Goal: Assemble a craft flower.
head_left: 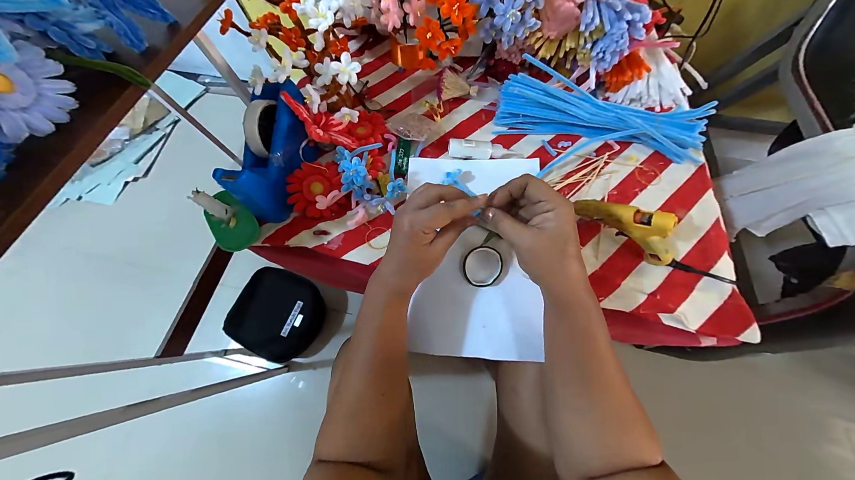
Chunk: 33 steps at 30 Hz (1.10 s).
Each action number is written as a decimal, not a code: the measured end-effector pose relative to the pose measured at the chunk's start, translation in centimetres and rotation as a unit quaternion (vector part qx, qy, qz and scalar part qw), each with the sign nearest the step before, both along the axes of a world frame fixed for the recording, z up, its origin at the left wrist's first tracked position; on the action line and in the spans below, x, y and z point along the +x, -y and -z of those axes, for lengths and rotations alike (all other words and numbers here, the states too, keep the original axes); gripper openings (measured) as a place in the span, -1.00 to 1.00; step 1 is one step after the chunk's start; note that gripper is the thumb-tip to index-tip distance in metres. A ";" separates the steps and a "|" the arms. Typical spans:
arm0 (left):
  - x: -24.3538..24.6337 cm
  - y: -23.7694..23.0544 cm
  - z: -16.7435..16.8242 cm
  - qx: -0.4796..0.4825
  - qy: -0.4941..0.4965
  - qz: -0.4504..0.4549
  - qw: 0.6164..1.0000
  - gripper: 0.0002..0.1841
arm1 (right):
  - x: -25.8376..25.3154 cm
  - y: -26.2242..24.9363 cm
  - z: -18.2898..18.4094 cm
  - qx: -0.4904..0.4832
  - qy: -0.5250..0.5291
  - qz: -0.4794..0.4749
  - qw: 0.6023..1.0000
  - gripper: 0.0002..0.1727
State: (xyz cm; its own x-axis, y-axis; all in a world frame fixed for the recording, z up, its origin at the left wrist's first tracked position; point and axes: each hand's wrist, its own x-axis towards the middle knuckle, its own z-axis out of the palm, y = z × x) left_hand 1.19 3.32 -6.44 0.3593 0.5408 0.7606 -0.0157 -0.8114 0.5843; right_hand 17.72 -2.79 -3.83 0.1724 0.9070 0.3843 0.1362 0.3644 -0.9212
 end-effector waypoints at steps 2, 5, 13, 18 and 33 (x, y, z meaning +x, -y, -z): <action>0.2 0.1 0.0 0.015 -0.008 -0.018 1.000 -0.86 | 0.0 0.1 -0.1 -0.012 0.000 -0.007 1.000 -0.79; 0.2 0.3 -0.3 0.029 -0.018 -0.041 0.999 -0.88 | 0.1 0.2 -0.2 -0.019 0.010 -0.015 1.000 -0.80; 0.0 0.1 -0.3 0.066 -0.041 -0.068 0.995 -0.90 | 0.1 0.1 -0.2 -0.024 0.023 -0.015 0.999 -0.80; 0.0 0.1 -0.2 0.060 -0.070 -0.069 0.993 -0.90 | 0.2 0.1 -0.2 -0.021 0.032 -0.011 0.999 -0.81; 0.6 0.4 -0.4 0.034 -0.060 -0.060 0.996 -0.89 | 0.4 -0.1 0.4 0.065 0.103 0.019 0.992 -0.84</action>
